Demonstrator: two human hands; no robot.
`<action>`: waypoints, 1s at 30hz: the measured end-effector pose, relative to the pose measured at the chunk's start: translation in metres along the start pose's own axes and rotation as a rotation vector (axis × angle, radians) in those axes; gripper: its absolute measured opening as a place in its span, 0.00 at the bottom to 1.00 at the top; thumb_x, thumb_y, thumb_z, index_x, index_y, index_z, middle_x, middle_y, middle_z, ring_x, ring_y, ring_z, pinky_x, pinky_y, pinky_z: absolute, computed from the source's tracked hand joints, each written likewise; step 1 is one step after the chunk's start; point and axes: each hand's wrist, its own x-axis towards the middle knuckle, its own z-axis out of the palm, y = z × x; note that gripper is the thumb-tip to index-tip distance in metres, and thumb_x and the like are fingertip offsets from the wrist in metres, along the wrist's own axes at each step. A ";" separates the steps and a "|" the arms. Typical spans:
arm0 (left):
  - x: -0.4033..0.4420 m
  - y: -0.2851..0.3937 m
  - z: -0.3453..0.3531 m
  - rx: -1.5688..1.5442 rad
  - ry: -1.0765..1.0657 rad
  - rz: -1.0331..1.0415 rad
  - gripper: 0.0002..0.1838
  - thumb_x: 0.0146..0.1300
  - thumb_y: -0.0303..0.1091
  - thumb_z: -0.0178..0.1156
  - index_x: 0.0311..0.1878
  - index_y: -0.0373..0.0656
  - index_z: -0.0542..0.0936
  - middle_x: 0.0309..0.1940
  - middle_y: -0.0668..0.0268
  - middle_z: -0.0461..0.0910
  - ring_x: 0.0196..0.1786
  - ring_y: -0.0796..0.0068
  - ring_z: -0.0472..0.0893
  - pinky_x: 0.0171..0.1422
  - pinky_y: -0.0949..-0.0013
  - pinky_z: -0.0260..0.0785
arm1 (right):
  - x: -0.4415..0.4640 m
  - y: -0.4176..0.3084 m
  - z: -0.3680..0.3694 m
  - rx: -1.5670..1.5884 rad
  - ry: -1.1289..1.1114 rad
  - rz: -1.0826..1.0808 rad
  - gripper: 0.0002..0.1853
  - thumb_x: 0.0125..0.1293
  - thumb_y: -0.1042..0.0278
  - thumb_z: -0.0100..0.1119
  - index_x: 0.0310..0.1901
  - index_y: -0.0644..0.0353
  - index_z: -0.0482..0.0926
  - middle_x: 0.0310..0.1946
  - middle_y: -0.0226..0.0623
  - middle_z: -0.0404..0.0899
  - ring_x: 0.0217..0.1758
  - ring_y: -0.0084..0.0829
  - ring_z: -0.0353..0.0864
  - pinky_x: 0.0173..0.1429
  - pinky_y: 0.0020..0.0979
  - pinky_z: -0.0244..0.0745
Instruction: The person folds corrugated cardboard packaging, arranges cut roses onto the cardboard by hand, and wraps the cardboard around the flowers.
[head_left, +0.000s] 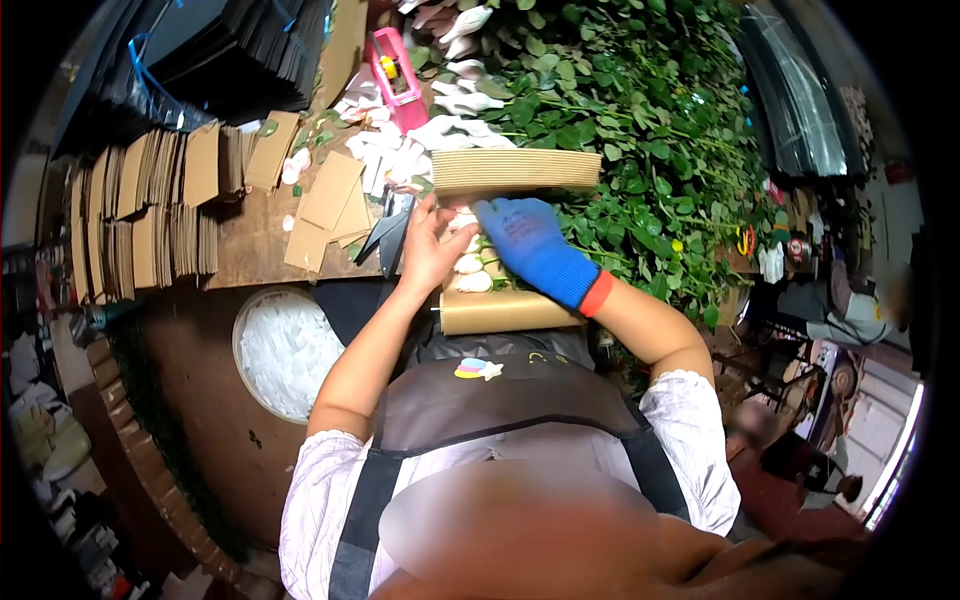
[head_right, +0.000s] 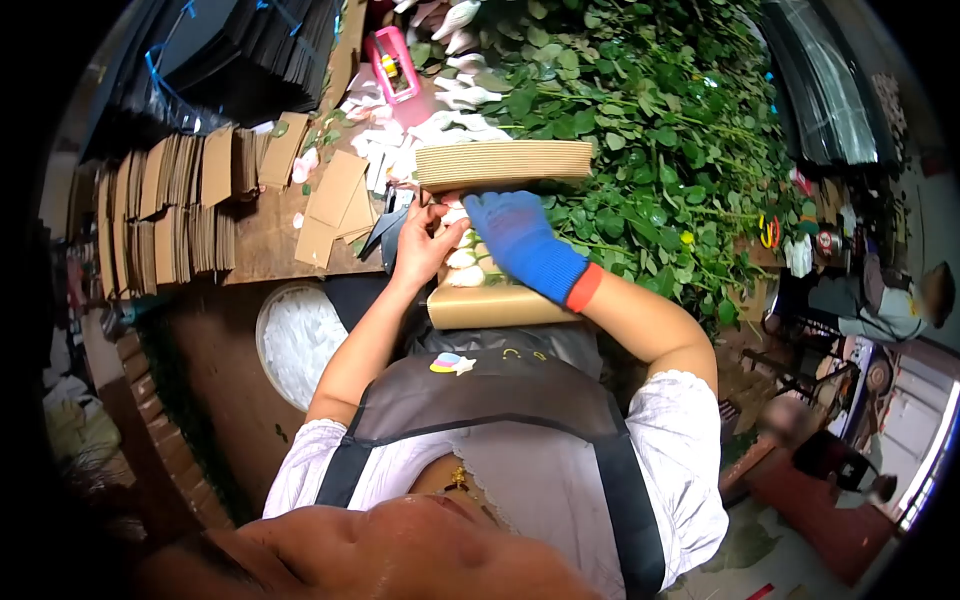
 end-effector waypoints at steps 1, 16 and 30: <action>0.002 0.009 0.000 0.009 -0.005 0.019 0.21 0.55 0.38 0.77 0.48 0.36 0.84 0.68 0.47 0.69 0.67 0.56 0.75 0.69 0.60 0.68 | 0.003 -0.003 0.007 -0.004 0.055 -0.002 0.13 0.66 0.63 0.58 0.52 0.51 0.76 0.40 0.35 0.82 0.41 0.36 0.86 0.45 0.40 0.77; 0.022 -0.035 -0.005 0.029 -0.074 0.051 0.17 0.62 0.32 0.73 0.48 0.37 0.77 0.37 0.69 0.76 0.36 0.83 0.76 0.39 0.75 0.71 | -0.221 0.016 0.035 0.546 -0.068 0.389 0.28 0.68 0.35 0.54 0.48 0.55 0.83 0.39 0.50 0.85 0.46 0.51 0.84 0.50 0.46 0.78; 0.013 -0.023 -0.004 0.053 -0.057 0.121 0.21 0.57 0.35 0.74 0.52 0.42 0.79 0.63 0.53 0.68 0.66 0.57 0.71 0.71 0.60 0.65 | -0.134 0.045 -0.088 1.513 0.187 -0.150 0.20 0.72 0.59 0.62 0.59 0.64 0.79 0.58 0.47 0.82 0.52 0.36 0.86 0.60 0.34 0.80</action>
